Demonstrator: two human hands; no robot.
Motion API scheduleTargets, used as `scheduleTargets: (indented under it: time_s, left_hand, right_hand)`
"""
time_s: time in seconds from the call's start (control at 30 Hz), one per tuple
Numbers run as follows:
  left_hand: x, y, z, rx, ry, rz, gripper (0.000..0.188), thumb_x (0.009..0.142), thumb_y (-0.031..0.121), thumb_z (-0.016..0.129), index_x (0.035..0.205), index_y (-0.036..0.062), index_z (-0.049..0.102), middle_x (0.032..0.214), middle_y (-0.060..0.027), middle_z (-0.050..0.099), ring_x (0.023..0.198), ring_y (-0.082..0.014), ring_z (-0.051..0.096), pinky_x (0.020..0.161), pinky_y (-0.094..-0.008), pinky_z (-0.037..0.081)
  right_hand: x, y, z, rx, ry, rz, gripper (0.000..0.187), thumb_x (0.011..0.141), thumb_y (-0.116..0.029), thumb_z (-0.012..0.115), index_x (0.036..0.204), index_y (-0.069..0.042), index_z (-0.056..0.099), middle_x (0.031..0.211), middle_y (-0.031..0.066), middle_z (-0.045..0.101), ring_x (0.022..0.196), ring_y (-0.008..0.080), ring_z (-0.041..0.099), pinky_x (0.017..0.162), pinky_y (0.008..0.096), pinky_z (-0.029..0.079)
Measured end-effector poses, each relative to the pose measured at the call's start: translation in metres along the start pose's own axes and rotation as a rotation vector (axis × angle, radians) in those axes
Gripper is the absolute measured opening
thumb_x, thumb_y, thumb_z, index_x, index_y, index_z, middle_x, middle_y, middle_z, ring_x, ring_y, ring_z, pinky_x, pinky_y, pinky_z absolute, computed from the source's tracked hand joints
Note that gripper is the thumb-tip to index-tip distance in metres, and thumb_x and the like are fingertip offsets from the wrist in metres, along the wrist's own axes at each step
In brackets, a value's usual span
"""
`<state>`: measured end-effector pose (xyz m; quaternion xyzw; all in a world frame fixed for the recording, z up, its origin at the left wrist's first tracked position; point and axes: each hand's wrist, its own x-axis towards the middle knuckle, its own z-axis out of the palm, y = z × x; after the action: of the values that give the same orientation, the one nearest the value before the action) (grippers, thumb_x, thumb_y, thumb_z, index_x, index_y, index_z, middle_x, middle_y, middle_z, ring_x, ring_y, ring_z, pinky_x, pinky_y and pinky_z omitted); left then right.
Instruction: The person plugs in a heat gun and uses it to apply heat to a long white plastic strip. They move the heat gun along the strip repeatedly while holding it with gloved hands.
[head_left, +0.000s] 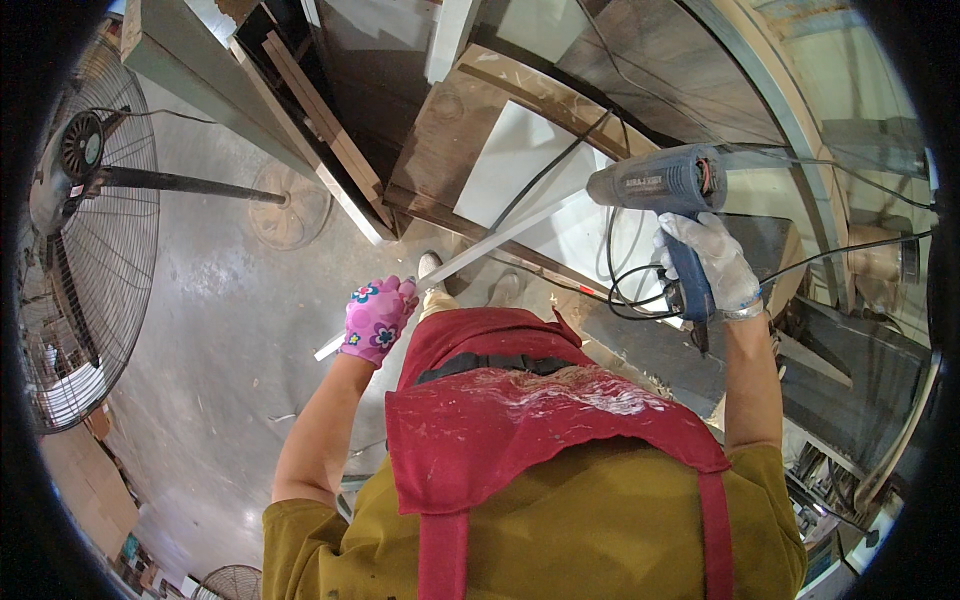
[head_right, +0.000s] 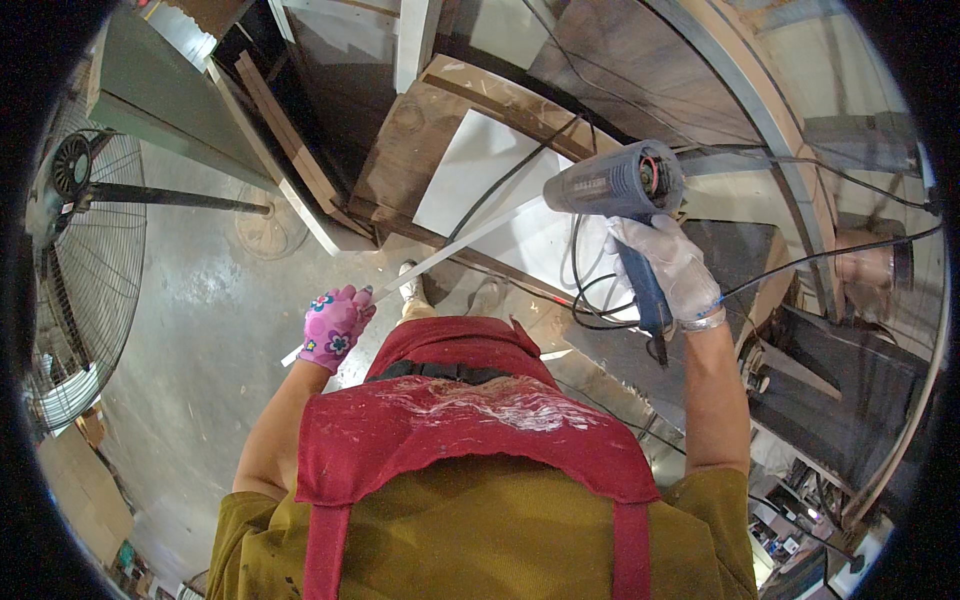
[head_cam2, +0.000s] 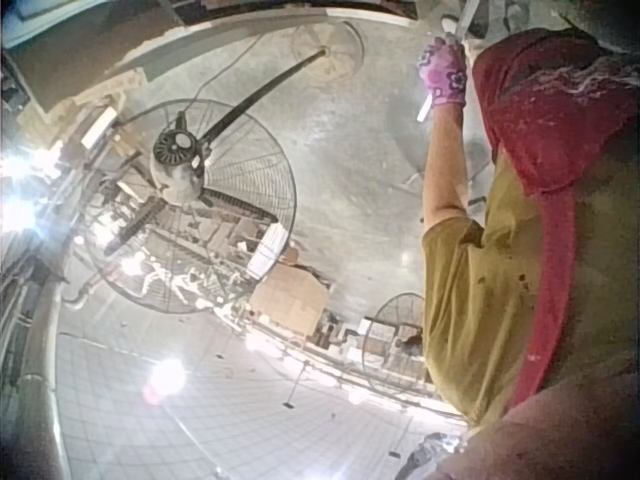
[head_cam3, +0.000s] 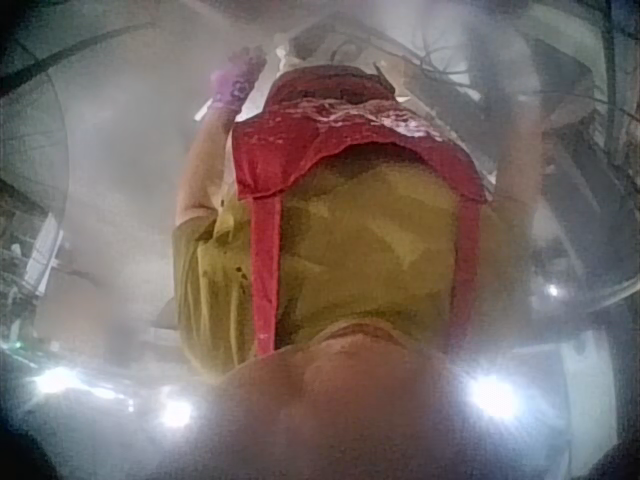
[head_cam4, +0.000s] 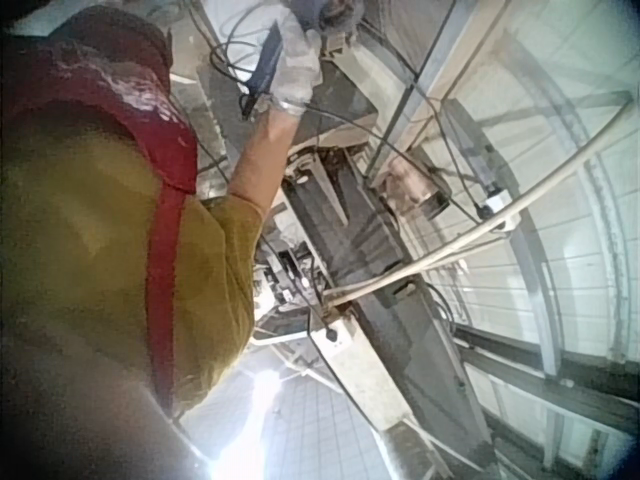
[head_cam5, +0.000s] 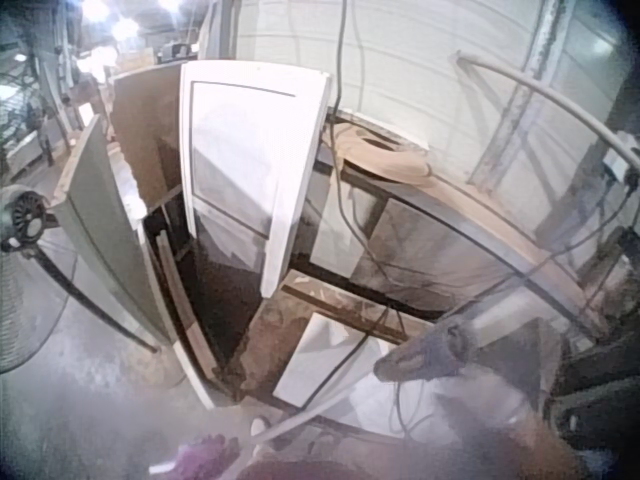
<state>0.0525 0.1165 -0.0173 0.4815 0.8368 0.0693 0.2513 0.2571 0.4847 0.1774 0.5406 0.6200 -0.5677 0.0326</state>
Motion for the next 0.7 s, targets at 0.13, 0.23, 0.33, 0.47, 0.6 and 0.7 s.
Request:
scheduleTargets:
  time_s: [0.13, 0.23, 0.33, 0.47, 0.6, 0.7]
  left_hand:
    - [0.0, 0.0, 0.002, -0.005, 0.009, -0.009, 0.027, 0.089, 0.03, 0.062, 0.112, 0.0159, 0.065, 0.096, -0.0083, 0.064, 0.087, -0.031, 0.063, 0.07, -0.0441, 0.053]
    - [0.001, 0.0, 0.002, 0.005, 0.018, -0.001, 0.028, 0.089, 0.03, 0.061, 0.112, 0.0161, 0.065, 0.095, -0.0084, 0.064, 0.087, -0.0309, 0.063, 0.069, -0.0441, 0.053]
    - [0.001, -0.001, 0.002, 0.005, 0.023, 0.004, 0.027, 0.089, 0.03, 0.061, 0.112, 0.0161, 0.065, 0.095, -0.0087, 0.064, 0.086, -0.0308, 0.063, 0.069, -0.0445, 0.053]
    - [0.002, 0.0, 0.001, 0.013, 0.018, -0.005, 0.026, 0.089, 0.03, 0.06, 0.111, 0.016, 0.065, 0.094, -0.0091, 0.064, 0.086, -0.0307, 0.063, 0.069, -0.045, 0.053]
    - [0.001, 0.001, 0.0, 0.014, 0.018, -0.004, 0.026, 0.09, 0.031, 0.06, 0.11, 0.0159, 0.065, 0.095, -0.0092, 0.064, 0.087, -0.0307, 0.064, 0.069, -0.0449, 0.053]
    - [0.002, 0.002, -0.001, 0.011, 0.013, -0.008, 0.026, 0.09, 0.031, 0.06, 0.11, 0.0159, 0.065, 0.095, -0.0091, 0.064, 0.088, -0.0307, 0.064, 0.07, -0.0447, 0.053]
  right_hand:
    - [-0.004, -0.009, -0.006, -0.006, -0.018, -0.079, 0.039, 0.087, -0.037, 0.069, 0.108, -0.005, 0.062, 0.085, 0.0026, 0.064, 0.068, 0.01, 0.059, 0.06, 0.0256, 0.05]
    - [-0.002, -0.011, -0.01, 0.037, -0.018, -0.088, 0.04, 0.087, -0.037, 0.07, 0.109, -0.005, 0.062, 0.084, 0.0021, 0.064, 0.068, 0.0103, 0.059, 0.06, 0.0256, 0.05]
    - [0.004, -0.009, -0.015, 0.073, -0.005, -0.084, 0.039, 0.087, -0.037, 0.071, 0.109, -0.006, 0.063, 0.085, 0.0025, 0.065, 0.068, 0.0105, 0.06, 0.06, 0.0253, 0.051]
    - [0.01, -0.004, -0.023, -0.002, 0.076, -0.058, 0.037, 0.086, -0.038, 0.072, 0.106, -0.008, 0.065, 0.085, 0.0033, 0.067, 0.068, 0.0105, 0.062, 0.06, 0.025, 0.052]
    - [0.012, -0.002, -0.029, 0.022, 0.063, -0.059, 0.035, 0.087, -0.038, 0.071, 0.105, -0.008, 0.065, 0.085, 0.0028, 0.067, 0.068, 0.0101, 0.062, 0.059, 0.0246, 0.052]
    - [0.014, -0.002, -0.033, 0.09, 0.015, -0.075, 0.037, 0.087, -0.037, 0.073, 0.108, -0.007, 0.067, 0.085, 0.0037, 0.068, 0.067, 0.0106, 0.063, 0.058, 0.025, 0.051]
